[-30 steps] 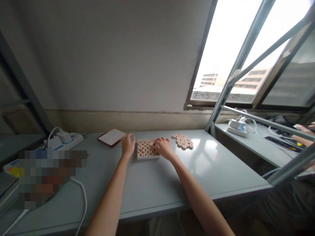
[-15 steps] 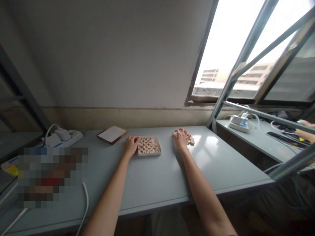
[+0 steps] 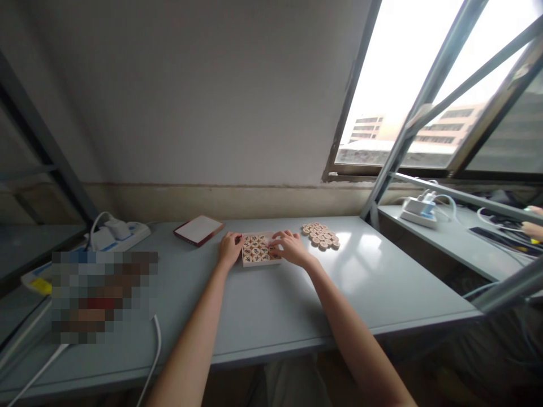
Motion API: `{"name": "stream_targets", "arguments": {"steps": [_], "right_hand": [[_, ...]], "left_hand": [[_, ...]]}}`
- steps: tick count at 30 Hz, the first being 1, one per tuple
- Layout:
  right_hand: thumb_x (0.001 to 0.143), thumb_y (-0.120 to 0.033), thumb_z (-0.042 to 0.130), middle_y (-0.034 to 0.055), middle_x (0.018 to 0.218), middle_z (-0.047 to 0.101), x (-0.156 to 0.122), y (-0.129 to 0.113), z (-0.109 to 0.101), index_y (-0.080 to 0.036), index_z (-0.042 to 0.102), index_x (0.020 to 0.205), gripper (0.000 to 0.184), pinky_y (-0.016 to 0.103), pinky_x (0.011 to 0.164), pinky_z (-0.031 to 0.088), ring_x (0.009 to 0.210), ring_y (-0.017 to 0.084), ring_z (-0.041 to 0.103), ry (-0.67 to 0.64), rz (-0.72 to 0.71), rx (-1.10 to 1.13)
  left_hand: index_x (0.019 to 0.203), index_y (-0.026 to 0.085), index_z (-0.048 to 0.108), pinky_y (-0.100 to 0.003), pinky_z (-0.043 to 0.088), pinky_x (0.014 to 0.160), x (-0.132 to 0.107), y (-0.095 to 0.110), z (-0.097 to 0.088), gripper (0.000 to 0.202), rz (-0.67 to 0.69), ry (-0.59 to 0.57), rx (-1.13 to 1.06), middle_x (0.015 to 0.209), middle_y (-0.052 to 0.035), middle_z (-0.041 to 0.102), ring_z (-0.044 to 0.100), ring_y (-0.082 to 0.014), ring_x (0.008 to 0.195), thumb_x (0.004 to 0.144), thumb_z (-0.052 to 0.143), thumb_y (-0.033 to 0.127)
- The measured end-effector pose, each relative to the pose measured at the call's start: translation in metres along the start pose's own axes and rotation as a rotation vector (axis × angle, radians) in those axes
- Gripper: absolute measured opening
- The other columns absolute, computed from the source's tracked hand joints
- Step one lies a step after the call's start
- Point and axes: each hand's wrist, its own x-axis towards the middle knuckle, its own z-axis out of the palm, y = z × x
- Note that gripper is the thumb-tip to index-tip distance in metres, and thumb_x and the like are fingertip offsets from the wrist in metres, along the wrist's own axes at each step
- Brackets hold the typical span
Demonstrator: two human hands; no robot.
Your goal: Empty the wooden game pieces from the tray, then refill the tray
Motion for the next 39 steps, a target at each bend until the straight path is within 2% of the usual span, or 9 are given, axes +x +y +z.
{"name": "stream_targets", "arguments": {"steps": [5,10,16,21,26,29,33,35,39], "right_hand": [[0.076,-0.039,0.059,0.0027,0.105,0.058,-0.001,-0.005,0.0,-0.029,0.067,0.088,0.017,0.032,0.077,0.025,0.096,0.02,0.044,0.033,-0.002,-0.028],[0.076,-0.037,0.059,0.0004,0.086,0.064,0.002,-0.005,-0.005,-0.024,0.062,0.084,0.016,0.029,0.073,0.025,0.084,0.016,0.051,0.085,0.055,0.054],[0.08,-0.035,0.052,-0.0007,0.08,0.065,-0.001,0.022,-0.006,-0.023,0.058,0.089,0.016,0.029,0.073,0.027,0.077,0.016,0.055,0.165,0.394,0.098],[0.078,-0.034,0.055,0.0057,0.098,0.059,-0.008,0.042,0.004,-0.023,0.062,0.089,0.017,0.035,0.08,0.025,0.097,0.023,0.046,0.221,0.504,-0.082],[0.08,-0.037,0.051,0.0044,0.099,0.056,-0.008,0.045,0.01,-0.028,0.064,0.087,0.017,0.037,0.08,0.025,0.097,0.023,0.042,0.207,0.436,-0.077],[0.081,-0.028,0.05,0.006,0.1,0.055,-0.01,0.051,0.008,-0.026,0.065,0.084,0.016,0.039,0.081,0.025,0.098,0.024,0.041,0.201,0.47,-0.124],[0.08,-0.018,0.046,0.0097,0.109,0.05,-0.011,0.054,0.0,-0.023,0.063,0.095,0.023,0.04,0.082,0.025,0.102,0.027,0.037,0.308,0.591,-0.175],[0.081,-0.022,0.047,0.0086,0.111,0.049,-0.009,0.047,-0.006,-0.024,0.061,0.1,0.024,0.038,0.083,0.027,0.103,0.025,0.037,0.342,0.522,-0.116],[0.085,-0.038,0.046,0.0023,0.11,0.051,-0.006,0.02,-0.014,-0.032,0.062,0.099,0.022,0.034,0.084,0.028,0.101,0.02,0.04,0.193,0.11,0.022]], "left_hand": [[0.088,0.015,0.064,-0.029,0.044,0.076,0.0,0.002,-0.002,0.026,0.0,0.001,-0.006,0.091,-0.0078,0.06,0.056,-0.0177,0.083,0.076,0.048,0.031],[0.087,0.015,0.064,-0.029,0.044,0.075,0.0,0.003,-0.003,0.024,0.006,-0.002,-0.002,0.09,-0.0076,0.061,0.057,-0.0175,0.081,0.076,0.048,0.029],[0.089,0.016,0.063,-0.029,0.044,0.076,0.002,-0.002,0.001,0.025,0.002,-0.01,0.005,0.092,-0.0073,0.061,0.057,-0.0174,0.083,0.076,0.047,0.031],[0.089,0.015,0.063,-0.029,0.044,0.076,0.002,-0.002,0.001,0.027,0.001,-0.015,-0.006,0.093,-0.0079,0.061,0.057,-0.0179,0.083,0.077,0.045,0.032],[0.089,0.016,0.063,-0.029,0.045,0.074,0.002,-0.001,0.0,0.028,0.002,-0.017,0.015,0.093,-0.0075,0.061,0.057,-0.0183,0.082,0.077,0.045,0.033],[0.089,0.016,0.063,-0.029,0.045,0.074,0.003,-0.003,0.002,0.028,0.003,-0.023,0.009,0.093,-0.0074,0.061,0.057,-0.0181,0.081,0.076,0.046,0.033],[0.088,0.017,0.064,-0.029,0.045,0.074,0.004,-0.005,0.002,0.029,0.002,-0.019,0.017,0.092,-0.0073,0.062,0.057,-0.0176,0.079,0.075,0.046,0.035],[0.088,0.017,0.064,-0.028,0.045,0.073,0.004,-0.004,0.002,0.029,0.005,-0.014,0.013,0.091,-0.0074,0.062,0.057,-0.0174,0.078,0.075,0.045,0.035],[0.087,0.017,0.064,-0.027,0.045,0.072,0.005,-0.004,0.002,0.029,0.003,-0.017,0.01,0.092,-0.0076,0.062,0.058,-0.018,0.08,0.075,0.045,0.035]]}}
